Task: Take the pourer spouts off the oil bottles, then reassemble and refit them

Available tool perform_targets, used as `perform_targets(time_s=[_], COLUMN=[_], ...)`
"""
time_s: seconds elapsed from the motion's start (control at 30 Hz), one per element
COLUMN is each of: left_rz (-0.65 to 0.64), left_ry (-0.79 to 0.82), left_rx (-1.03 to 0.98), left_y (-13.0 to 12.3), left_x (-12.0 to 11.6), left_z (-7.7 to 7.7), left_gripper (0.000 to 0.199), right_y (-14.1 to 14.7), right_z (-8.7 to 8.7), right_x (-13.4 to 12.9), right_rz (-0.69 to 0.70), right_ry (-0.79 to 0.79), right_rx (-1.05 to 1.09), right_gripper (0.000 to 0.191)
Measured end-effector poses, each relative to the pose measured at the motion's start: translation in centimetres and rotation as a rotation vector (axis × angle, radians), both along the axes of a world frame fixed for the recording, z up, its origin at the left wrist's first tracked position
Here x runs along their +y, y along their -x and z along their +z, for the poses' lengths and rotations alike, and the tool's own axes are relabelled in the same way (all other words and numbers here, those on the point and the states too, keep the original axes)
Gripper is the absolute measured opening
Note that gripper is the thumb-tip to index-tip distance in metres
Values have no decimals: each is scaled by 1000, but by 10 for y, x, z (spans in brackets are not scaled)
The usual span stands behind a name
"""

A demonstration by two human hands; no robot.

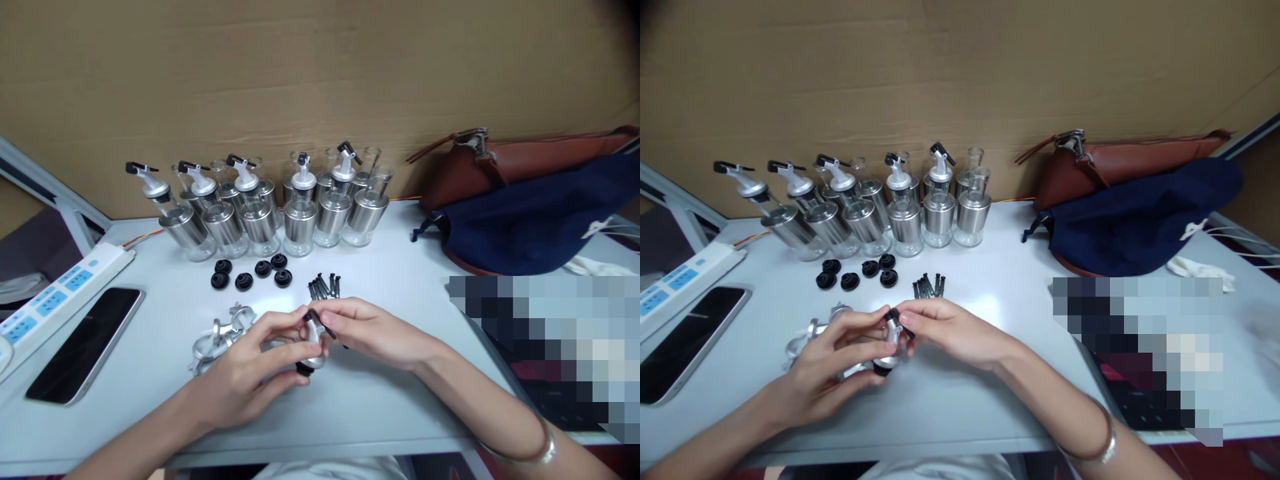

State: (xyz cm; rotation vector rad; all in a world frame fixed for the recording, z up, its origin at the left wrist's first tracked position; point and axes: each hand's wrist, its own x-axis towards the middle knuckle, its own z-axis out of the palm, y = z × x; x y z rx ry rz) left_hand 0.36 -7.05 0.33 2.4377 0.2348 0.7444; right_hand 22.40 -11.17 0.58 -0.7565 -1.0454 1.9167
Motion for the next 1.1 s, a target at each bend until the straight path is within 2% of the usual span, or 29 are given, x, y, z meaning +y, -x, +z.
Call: perform_targets(time_s=[0.17, 0.33, 0.5, 0.7, 0.83, 0.97, 1.1], left_rz=[-47, -95, -129, -122, -83, -54, 18], left_ry=[-26, -5, 58, 94, 85, 70, 48], left_rx=[-39, -83, -97, -109, -101, -118, -132], left_y=[-2, -3, -3, -3, -2, -4, -5], left_x=[-1, -2, -3, -2, -3, -3, -2], left_z=[7, 11, 10, 6, 7, 6, 2], left_gripper=[24, 21, 22, 23, 25, 26, 30], right_y=[-11, -12, -6, 0, -1, -1, 0], right_z=[5, -5, -13, -7, -8, -8, -6], right_x=[2, 4, 3, 2, 2, 2, 1], right_rz=[198, 279, 226, 117, 82, 103, 86], right_ry=[-62, 3, 88, -30, -71, -24, 3], right_rx=[28, 80, 134, 106, 64, 86, 126], right_gripper=[36, 42, 40, 29, 37, 42, 37])
